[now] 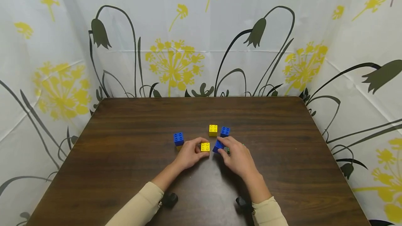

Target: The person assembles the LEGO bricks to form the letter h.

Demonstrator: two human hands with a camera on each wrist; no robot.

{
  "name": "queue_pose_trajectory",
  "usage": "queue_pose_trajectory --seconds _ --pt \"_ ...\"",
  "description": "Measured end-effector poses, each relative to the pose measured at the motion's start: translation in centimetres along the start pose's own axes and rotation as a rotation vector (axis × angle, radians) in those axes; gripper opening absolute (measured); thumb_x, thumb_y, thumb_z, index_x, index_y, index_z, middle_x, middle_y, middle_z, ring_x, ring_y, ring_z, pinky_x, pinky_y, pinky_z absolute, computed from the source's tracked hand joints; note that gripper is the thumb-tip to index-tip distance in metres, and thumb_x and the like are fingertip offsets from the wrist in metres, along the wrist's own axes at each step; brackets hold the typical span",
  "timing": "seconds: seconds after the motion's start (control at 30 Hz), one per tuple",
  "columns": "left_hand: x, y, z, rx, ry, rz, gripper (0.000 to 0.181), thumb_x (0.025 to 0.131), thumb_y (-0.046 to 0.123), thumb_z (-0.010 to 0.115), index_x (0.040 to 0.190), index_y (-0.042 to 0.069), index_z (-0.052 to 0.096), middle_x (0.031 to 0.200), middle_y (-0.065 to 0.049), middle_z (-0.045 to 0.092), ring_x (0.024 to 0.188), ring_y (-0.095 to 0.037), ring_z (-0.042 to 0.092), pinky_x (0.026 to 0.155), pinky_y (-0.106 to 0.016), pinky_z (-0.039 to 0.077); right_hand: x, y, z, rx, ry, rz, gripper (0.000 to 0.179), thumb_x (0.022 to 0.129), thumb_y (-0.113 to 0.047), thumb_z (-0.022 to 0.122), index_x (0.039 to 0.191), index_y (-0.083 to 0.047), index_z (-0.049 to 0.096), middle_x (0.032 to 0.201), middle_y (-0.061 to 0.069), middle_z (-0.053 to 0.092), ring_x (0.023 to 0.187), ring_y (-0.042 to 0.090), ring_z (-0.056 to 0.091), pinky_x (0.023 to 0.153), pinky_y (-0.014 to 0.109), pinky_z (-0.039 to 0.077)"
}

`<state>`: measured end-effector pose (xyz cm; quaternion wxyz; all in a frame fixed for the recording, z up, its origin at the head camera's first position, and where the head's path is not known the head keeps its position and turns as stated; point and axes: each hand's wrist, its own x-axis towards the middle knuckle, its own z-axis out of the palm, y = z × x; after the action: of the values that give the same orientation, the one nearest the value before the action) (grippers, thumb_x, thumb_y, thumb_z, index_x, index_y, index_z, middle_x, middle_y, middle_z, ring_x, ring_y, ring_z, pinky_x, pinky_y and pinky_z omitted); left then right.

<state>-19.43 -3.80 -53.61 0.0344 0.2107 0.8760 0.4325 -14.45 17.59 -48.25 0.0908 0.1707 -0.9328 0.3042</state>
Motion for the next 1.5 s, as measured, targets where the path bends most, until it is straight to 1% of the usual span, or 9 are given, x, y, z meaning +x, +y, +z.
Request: queue_pose_trajectory --seconds 0.17,0.43,0.53,0.63,0.73,0.83,0.97,1.33,1.5 --pt "-0.1 0.1 -0.1 -0.018 -0.006 0.022 0.039 0.081 0.017 0.082 0.117 0.015 0.068 0.066 0.005 0.058 0.051 -0.007 0.051 0.047 -0.023 0.045 1.1 -0.5 1.0 -0.008 0.017 -0.095 0.042 0.089 -0.017 0.074 0.130 -0.012 0.064 0.119 0.000 0.065 0.095 0.019 0.066 0.077 0.041 0.056" --pt "-0.2 0.1 -0.3 -0.013 0.002 0.013 0.046 0.080 0.019 0.084 0.121 0.009 0.066 0.063 0.004 0.059 0.051 -0.004 0.051 0.045 -0.021 0.043 2.1 -0.6 2.3 -0.052 0.039 -0.213 0.043 0.090 -0.015 0.073 0.132 -0.015 0.063 0.121 -0.004 0.062 0.092 0.014 0.065 0.074 0.034 0.056" --pt "-0.2 0.1 -0.4 -0.013 0.009 0.014 0.047 0.080 0.018 0.084 0.121 0.006 0.065 0.070 0.003 0.063 0.052 -0.004 0.052 0.047 -0.022 0.045 2.4 -0.8 2.4 -0.068 0.031 -0.241 0.043 0.090 -0.015 0.072 0.133 -0.015 0.063 0.121 -0.004 0.062 0.086 0.012 0.064 0.069 0.032 0.055" --pt "-0.2 0.1 -0.5 -0.006 0.011 0.010 0.049 0.080 0.019 0.084 0.122 0.006 0.064 0.081 -0.001 0.067 0.054 -0.004 0.053 0.048 -0.022 0.046 2.6 -0.9 2.3 -0.069 0.023 -0.260 0.044 0.090 -0.015 0.073 0.133 -0.014 0.063 0.121 -0.002 0.062 0.084 0.013 0.064 0.070 0.032 0.055" --pt "-0.2 0.1 -0.5 -0.007 0.014 0.013 0.048 0.080 0.019 0.084 0.122 0.008 0.064 0.092 -0.004 0.069 0.056 -0.004 0.053 0.051 -0.022 0.047 2.8 -1.1 2.2 -0.056 0.013 -0.269 0.044 0.090 -0.015 0.073 0.132 -0.013 0.063 0.122 0.000 0.063 0.084 0.014 0.065 0.071 0.033 0.056" --pt "-0.1 0.0 -0.5 -0.013 0.012 0.030 0.048 0.080 0.019 0.084 0.122 0.010 0.064 0.086 -0.003 0.068 0.056 -0.005 0.054 0.051 -0.022 0.047 2.9 -1.1 2.1 -0.047 0.001 -0.269 0.044 0.089 -0.014 0.074 0.132 -0.012 0.063 0.123 0.001 0.063 0.087 0.015 0.066 0.072 0.034 0.056" --pt "-0.1 0.0 -0.4 -0.016 0.005 0.043 0.049 0.080 0.018 0.084 0.123 0.011 0.063 0.070 0.002 0.063 0.053 -0.004 0.053 0.049 -0.021 0.046 2.9 -1.0 2.2 -0.045 -0.015 -0.269 0.043 0.089 -0.013 0.074 0.131 -0.011 0.064 0.123 0.001 0.063 0.091 0.015 0.066 0.075 0.035 0.057" --pt "-0.3 0.2 -0.4 0.010 -0.008 0.029 0.054 0.082 0.019 0.082 0.130 0.010 0.060 0.060 0.004 0.055 0.050 -0.006 0.050 0.047 -0.022 0.044 3.0 -1.4 2.1 -0.089 -0.066 -0.245 0.041 0.090 -0.015 0.073 0.130 -0.014 0.065 0.124 0.000 0.063 0.099 0.015 0.066 0.079 0.036 0.056" --pt "-0.3 0.2 -0.4 0.003 -0.011 0.032 0.055 0.083 0.018 0.081 0.132 0.009 0.059 0.060 0.004 0.056 0.050 -0.006 0.050 0.047 -0.022 0.045 3.1 -1.5 2.0 -0.097 -0.087 -0.234 0.040 0.091 -0.016 0.072 0.130 -0.014 0.065 0.124 0.000 0.063 0.102 0.015 0.065 0.082 0.037 0.056"
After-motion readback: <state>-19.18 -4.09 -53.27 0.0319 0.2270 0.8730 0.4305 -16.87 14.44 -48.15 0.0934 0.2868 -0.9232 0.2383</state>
